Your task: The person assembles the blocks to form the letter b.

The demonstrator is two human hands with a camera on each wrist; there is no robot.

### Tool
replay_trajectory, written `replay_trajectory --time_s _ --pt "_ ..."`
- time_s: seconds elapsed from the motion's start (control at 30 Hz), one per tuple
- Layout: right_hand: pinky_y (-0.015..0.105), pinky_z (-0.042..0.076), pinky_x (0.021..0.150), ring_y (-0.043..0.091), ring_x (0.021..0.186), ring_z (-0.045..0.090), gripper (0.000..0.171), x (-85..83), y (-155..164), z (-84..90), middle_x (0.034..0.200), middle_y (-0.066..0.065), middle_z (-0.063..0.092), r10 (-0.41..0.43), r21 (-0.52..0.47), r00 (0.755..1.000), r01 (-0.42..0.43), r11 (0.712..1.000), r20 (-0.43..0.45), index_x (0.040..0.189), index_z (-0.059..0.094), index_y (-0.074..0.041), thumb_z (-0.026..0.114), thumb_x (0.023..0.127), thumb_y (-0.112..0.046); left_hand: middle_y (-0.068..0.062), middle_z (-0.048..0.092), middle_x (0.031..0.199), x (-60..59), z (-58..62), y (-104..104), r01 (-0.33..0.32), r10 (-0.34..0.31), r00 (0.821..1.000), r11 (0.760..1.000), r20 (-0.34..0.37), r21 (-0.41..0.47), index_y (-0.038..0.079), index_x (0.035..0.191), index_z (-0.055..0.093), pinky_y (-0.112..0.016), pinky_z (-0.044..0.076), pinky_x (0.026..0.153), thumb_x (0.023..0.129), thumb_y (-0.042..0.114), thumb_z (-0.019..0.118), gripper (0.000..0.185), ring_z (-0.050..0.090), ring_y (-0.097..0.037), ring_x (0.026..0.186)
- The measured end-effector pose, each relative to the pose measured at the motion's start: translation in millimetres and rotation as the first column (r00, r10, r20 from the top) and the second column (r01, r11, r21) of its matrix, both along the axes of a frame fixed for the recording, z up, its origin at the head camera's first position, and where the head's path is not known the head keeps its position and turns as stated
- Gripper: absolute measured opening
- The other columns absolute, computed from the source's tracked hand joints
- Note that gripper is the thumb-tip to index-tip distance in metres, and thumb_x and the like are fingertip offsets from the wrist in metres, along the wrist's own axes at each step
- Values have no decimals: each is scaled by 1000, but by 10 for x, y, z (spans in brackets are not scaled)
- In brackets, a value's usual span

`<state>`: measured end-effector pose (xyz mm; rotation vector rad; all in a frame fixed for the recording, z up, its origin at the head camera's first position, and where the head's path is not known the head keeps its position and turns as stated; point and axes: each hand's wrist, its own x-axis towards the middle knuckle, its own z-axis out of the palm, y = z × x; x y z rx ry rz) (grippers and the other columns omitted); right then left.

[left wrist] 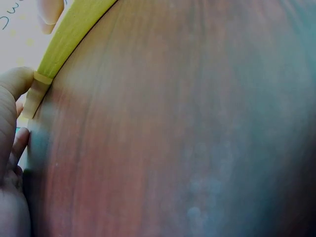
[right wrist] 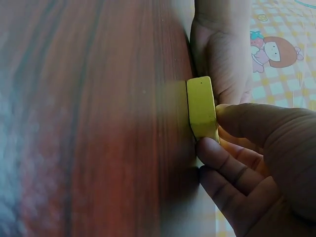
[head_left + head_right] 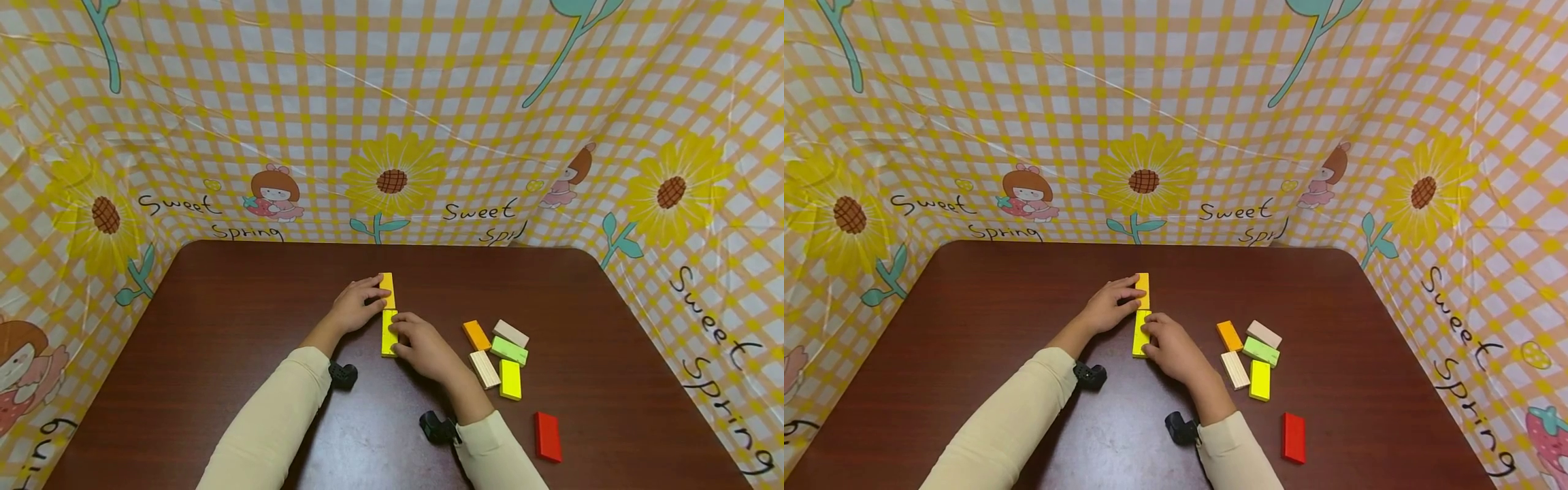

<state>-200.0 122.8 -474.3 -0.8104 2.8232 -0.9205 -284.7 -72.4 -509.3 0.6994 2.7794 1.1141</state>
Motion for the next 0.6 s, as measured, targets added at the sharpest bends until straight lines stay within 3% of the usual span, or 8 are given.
replay_trajectory --time_s 0.6 --pt "42 51 90 24 102 61 33 -23 -21 -5 133 15 57 -13 -7 1000 13 1000 5 121 67 5 70 90 -2 7 34 158 19 19 9 -13 13 1000 1000 24 1 20 134 65 -39 9 121 103 28 56 34 25 -14 147"
